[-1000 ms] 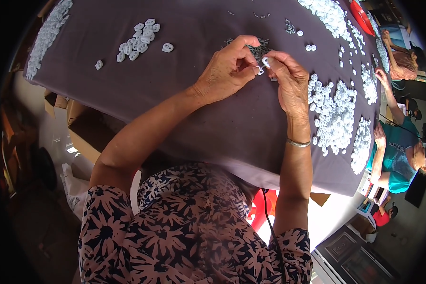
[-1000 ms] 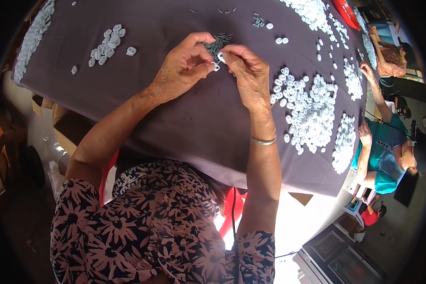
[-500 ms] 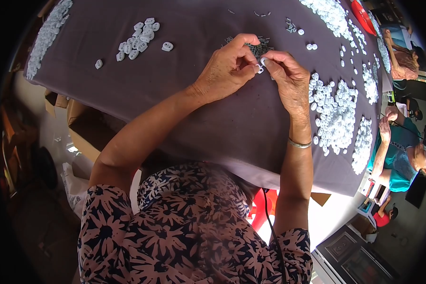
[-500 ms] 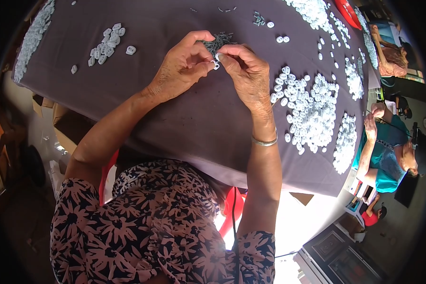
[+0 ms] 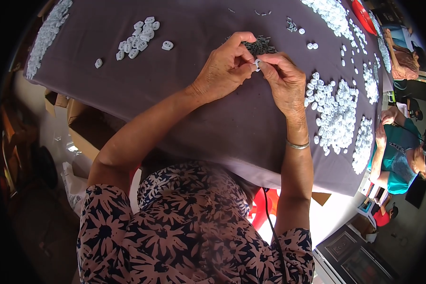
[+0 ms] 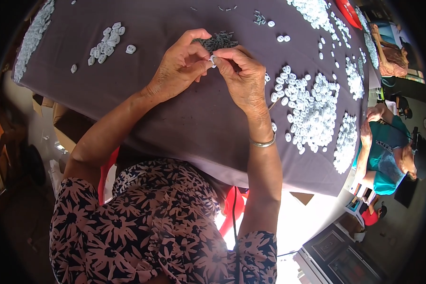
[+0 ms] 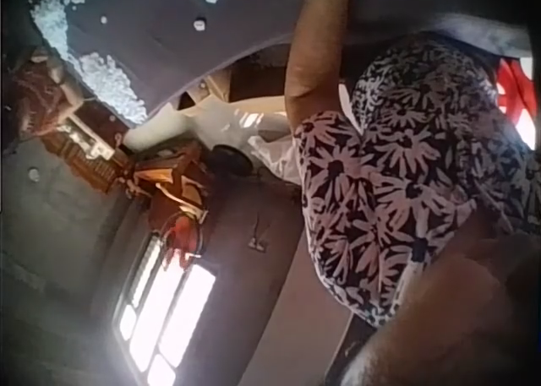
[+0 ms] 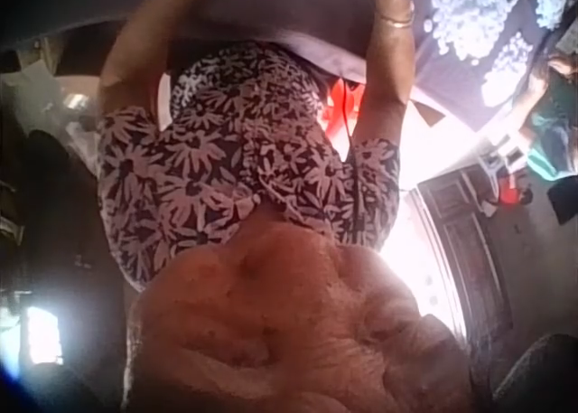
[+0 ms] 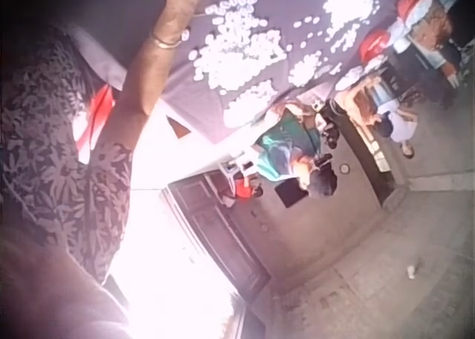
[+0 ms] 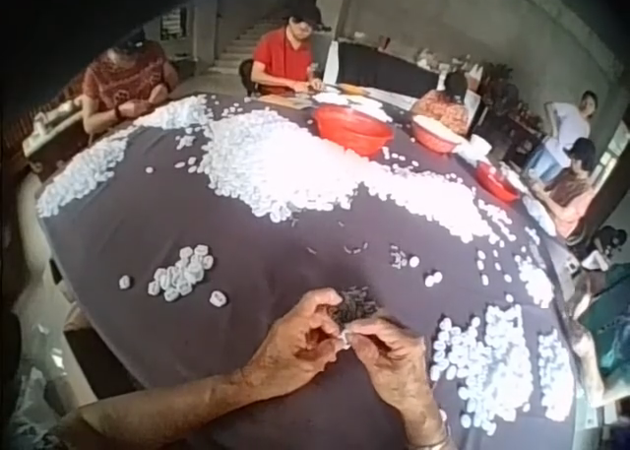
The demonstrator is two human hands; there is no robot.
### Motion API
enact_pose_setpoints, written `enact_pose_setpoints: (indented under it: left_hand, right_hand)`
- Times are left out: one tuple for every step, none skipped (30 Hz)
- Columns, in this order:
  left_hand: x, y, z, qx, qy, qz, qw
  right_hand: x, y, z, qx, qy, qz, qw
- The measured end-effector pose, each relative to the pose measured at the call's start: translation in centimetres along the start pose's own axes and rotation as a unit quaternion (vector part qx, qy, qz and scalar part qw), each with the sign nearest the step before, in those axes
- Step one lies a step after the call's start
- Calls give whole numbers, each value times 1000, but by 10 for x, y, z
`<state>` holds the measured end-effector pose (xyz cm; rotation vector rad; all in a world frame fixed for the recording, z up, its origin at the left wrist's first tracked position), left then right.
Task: The person assembles plastic cord locks by hand, picking up small metal pins and plastic components from the table and inserting the pins into the plastic pieces.
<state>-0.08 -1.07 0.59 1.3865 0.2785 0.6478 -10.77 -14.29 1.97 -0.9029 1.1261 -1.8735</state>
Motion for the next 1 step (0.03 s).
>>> enact_pose_setpoints:
  left_hand:
    - [0, 1, 0, -1, 0, 1, 1000]
  right_hand:
    - [0, 0, 0, -10, -4, 1, 1000]
Point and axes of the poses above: each hand's wrist, its own z-axis towards the middle knuckle, its own x-axis out of the back of the hand, y = z × x, the point moved 1 cm from there along z, towards the middle knuckle, and after that the axes turned 12 degrees about z, right-handed, at the moved point
